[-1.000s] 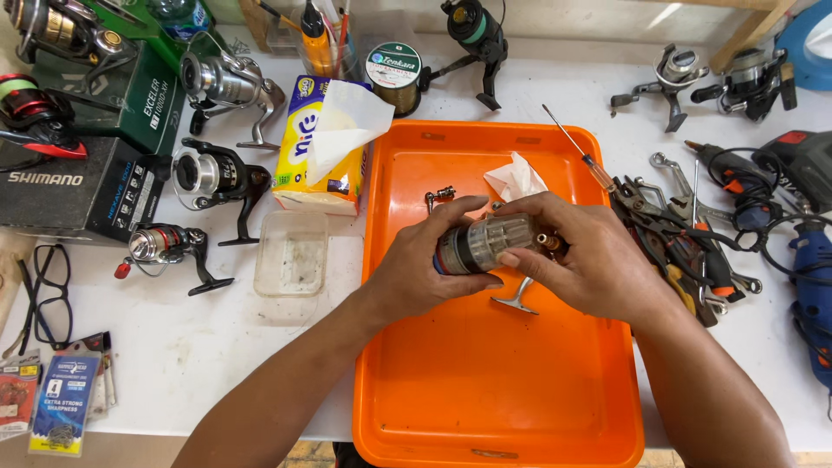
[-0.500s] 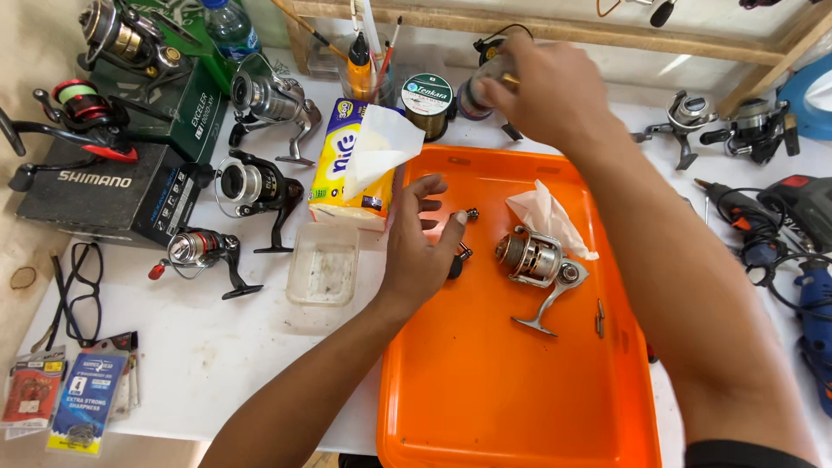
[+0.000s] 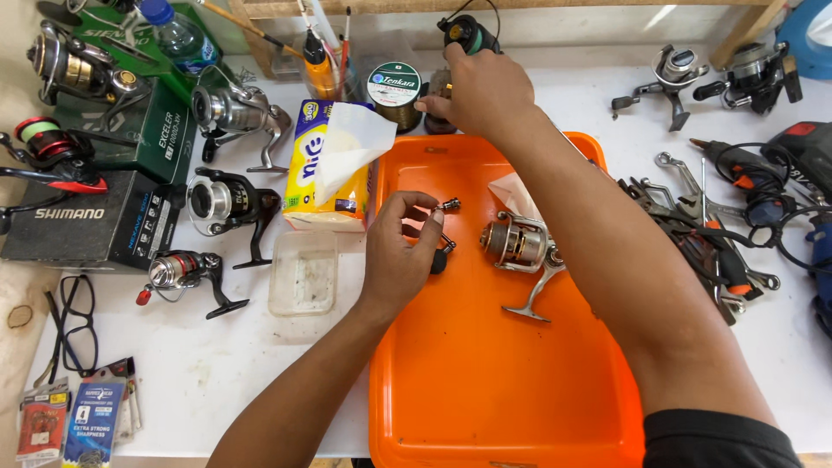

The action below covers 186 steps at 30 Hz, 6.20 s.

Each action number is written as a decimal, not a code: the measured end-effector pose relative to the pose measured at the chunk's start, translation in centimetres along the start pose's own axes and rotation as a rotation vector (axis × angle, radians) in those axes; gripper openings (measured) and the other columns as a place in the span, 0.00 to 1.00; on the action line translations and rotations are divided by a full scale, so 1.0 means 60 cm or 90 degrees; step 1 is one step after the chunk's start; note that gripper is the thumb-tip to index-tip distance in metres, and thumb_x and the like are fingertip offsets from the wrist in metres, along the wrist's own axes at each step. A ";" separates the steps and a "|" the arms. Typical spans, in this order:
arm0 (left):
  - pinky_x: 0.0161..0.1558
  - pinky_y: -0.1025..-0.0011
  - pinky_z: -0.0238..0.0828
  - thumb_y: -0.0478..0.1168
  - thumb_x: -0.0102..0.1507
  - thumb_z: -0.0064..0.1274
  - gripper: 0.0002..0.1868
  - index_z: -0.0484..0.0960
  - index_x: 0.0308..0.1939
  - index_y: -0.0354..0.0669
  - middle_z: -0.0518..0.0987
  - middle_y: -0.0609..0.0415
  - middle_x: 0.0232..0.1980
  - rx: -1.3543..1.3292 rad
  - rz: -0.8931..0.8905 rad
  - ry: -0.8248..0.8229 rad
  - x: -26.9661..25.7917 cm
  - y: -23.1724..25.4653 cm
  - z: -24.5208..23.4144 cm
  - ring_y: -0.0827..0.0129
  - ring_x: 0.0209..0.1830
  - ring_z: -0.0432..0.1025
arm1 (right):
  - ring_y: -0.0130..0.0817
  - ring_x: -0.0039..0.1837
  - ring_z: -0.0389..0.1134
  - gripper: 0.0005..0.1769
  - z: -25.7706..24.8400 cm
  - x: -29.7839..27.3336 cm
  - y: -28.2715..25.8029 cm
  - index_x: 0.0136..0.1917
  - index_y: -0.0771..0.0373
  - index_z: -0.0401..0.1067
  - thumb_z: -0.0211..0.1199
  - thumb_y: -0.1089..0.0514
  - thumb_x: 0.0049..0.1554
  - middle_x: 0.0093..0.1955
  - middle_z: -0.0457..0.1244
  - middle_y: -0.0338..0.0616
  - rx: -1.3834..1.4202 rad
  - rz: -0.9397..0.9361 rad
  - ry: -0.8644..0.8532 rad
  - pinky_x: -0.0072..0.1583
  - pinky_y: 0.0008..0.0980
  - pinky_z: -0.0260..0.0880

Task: The person disassembles a fishing reel by removing the spool and handle, then uses a screwdriver to loosen and remove screws from the handle. They place the removed parts on an orange tray and continue to manipulate the reel body and spool.

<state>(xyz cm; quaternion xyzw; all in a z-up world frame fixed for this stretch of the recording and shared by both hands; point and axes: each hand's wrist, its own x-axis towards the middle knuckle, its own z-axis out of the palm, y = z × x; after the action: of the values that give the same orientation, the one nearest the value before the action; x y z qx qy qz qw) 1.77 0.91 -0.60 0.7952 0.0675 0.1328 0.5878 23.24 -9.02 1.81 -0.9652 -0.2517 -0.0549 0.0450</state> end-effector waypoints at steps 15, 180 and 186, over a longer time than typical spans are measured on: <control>0.40 0.67 0.74 0.40 0.62 0.55 0.05 0.80 0.38 0.43 0.78 0.49 0.37 0.019 0.105 0.004 -0.003 -0.027 0.010 0.59 0.42 0.74 | 0.49 0.44 0.70 0.06 -0.064 -0.400 -0.035 0.44 0.56 0.68 0.59 0.55 0.53 0.39 0.63 0.44 0.259 -0.263 -0.206 0.40 0.46 0.72; 0.40 0.65 0.72 0.41 0.60 0.58 0.06 0.81 0.38 0.45 0.73 0.54 0.33 0.042 0.579 -0.171 -0.040 -0.002 0.023 0.59 0.33 0.68 | 0.30 0.27 0.66 0.07 -0.005 -0.398 0.050 0.47 0.79 0.66 0.56 0.70 0.56 0.26 0.61 0.58 1.201 -0.176 -0.089 0.28 0.19 0.63; 0.36 0.64 0.74 0.43 0.63 0.57 0.07 0.80 0.38 0.44 0.73 0.53 0.31 0.039 0.603 -0.118 -0.045 0.007 0.023 0.59 0.30 0.68 | 0.24 0.24 0.58 0.06 0.008 -0.388 0.035 0.46 0.75 0.67 0.59 0.68 0.56 0.25 0.62 0.57 1.164 -0.105 -0.079 0.28 0.18 0.58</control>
<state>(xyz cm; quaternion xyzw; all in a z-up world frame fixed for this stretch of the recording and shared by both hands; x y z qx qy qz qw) -0.41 -1.18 -0.90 0.7641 -0.3507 0.3120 0.4425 4.11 -22.01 -1.76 -0.5338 -0.2673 0.2142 0.7731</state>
